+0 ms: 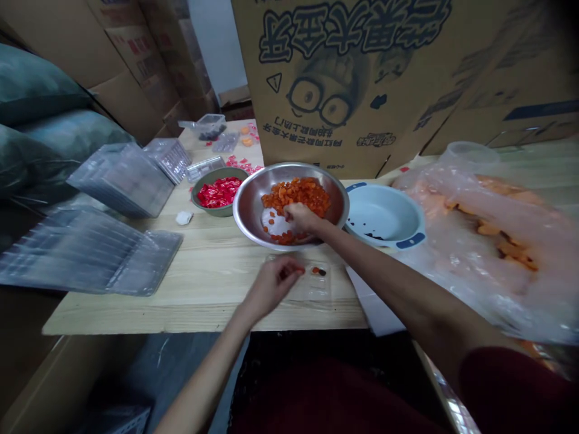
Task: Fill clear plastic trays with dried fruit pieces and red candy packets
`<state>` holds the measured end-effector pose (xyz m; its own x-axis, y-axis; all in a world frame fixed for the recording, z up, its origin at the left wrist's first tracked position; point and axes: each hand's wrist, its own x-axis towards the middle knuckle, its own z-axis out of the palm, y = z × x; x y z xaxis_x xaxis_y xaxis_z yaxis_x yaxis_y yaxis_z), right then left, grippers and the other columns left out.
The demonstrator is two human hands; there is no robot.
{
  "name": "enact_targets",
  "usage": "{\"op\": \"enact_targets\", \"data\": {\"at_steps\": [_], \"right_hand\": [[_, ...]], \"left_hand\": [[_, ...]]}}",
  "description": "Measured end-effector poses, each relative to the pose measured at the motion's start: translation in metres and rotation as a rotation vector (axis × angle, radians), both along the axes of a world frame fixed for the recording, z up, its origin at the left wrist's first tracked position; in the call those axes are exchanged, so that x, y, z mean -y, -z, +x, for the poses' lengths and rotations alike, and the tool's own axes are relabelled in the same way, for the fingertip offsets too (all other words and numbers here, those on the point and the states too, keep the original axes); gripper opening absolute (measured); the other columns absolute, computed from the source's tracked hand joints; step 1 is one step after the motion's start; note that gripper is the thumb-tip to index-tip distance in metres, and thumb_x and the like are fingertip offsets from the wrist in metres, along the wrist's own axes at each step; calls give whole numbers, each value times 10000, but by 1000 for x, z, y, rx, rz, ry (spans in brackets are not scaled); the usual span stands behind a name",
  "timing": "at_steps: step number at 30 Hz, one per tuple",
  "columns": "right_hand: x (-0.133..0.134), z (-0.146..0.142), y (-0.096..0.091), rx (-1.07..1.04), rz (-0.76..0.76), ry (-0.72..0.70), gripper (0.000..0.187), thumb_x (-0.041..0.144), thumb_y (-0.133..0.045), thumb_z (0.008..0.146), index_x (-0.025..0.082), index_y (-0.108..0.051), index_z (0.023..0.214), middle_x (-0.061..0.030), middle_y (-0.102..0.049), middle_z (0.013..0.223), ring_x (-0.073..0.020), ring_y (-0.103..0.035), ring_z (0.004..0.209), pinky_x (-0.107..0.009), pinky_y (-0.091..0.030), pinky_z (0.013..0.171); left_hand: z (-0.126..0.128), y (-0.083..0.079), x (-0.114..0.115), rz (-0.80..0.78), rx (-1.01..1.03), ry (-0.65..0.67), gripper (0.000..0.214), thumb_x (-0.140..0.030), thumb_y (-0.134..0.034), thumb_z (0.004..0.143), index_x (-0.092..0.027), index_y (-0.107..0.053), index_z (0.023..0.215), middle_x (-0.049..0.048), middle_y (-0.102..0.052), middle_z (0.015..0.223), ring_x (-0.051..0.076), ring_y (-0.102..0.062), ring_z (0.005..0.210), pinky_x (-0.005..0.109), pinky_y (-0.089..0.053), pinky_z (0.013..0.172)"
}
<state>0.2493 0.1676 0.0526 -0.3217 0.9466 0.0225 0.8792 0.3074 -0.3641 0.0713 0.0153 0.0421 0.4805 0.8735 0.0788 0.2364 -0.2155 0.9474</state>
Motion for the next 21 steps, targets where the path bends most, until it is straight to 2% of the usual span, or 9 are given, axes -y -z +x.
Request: {"op": "enact_targets", "data": {"at_steps": [2,5,7,9,11,14,18,21], "right_hand": [[18,11,-16,-67,88,61,145,62,-583,906,127,-684,987,-81,-734,996,-165,-642,852,-239,-453,756],[70,36,-34,-325,252,124,84,150,-617,918,148,-658,991,-49,-710,962,-153,-632,818,-242,-479,754],[116,52,-32,-537,318,158,49,197,-676,889,171,-668,929,-13,-684,856,-151,-618,747,-250,-481,711],[162,63,-18,-628,280,207,48,229,-687,893,183,-674,894,-1,-665,791,-155,-610,707,-261,-488,684],[200,64,5,-643,228,251,57,246,-667,924,193,-675,903,-11,-667,799,-163,-619,712,-271,-505,678],[237,52,40,-542,189,153,105,230,-585,992,209,-660,921,-45,-674,881,-185,-656,800,-295,-544,721],[249,37,71,-341,326,-14,241,193,-476,1052,208,-690,942,-95,-701,968,-242,-678,943,-388,-593,846],[249,39,82,-299,405,-103,248,176,-484,1056,212,-729,1037,-93,-721,1009,-251,-675,1005,-410,-614,881]], "left_hand": [[20,19,17,140,-122,67,124,-237,-617,970,-173,-716,932,34,-707,829,164,-612,729,289,-473,712],[50,43,26,298,-225,110,118,-136,-596,963,-157,-692,897,97,-737,961,226,-675,893,349,-524,835],[61,53,26,348,-277,104,123,-114,-602,956,-155,-699,893,128,-748,1035,260,-690,976,385,-540,897],[63,56,25,351,-257,98,136,-135,-608,965,-173,-722,902,118,-758,1055,259,-700,1002,388,-547,924],[55,53,28,323,-159,77,148,-183,-604,989,-201,-747,956,88,-762,1033,235,-706,985,362,-550,917],[32,42,35,275,-42,-59,179,-262,-592,1014,-217,-764,1029,61,-752,951,201,-695,890,316,-541,827],[-9,27,33,262,-2,-354,190,-327,-625,997,-217,-777,1029,22,-737,854,147,-615,705,264,-485,683],[-45,18,3,325,20,-630,200,-355,-636,981,-206,-769,995,1,-707,780,142,-596,676,257,-477,677]]}}
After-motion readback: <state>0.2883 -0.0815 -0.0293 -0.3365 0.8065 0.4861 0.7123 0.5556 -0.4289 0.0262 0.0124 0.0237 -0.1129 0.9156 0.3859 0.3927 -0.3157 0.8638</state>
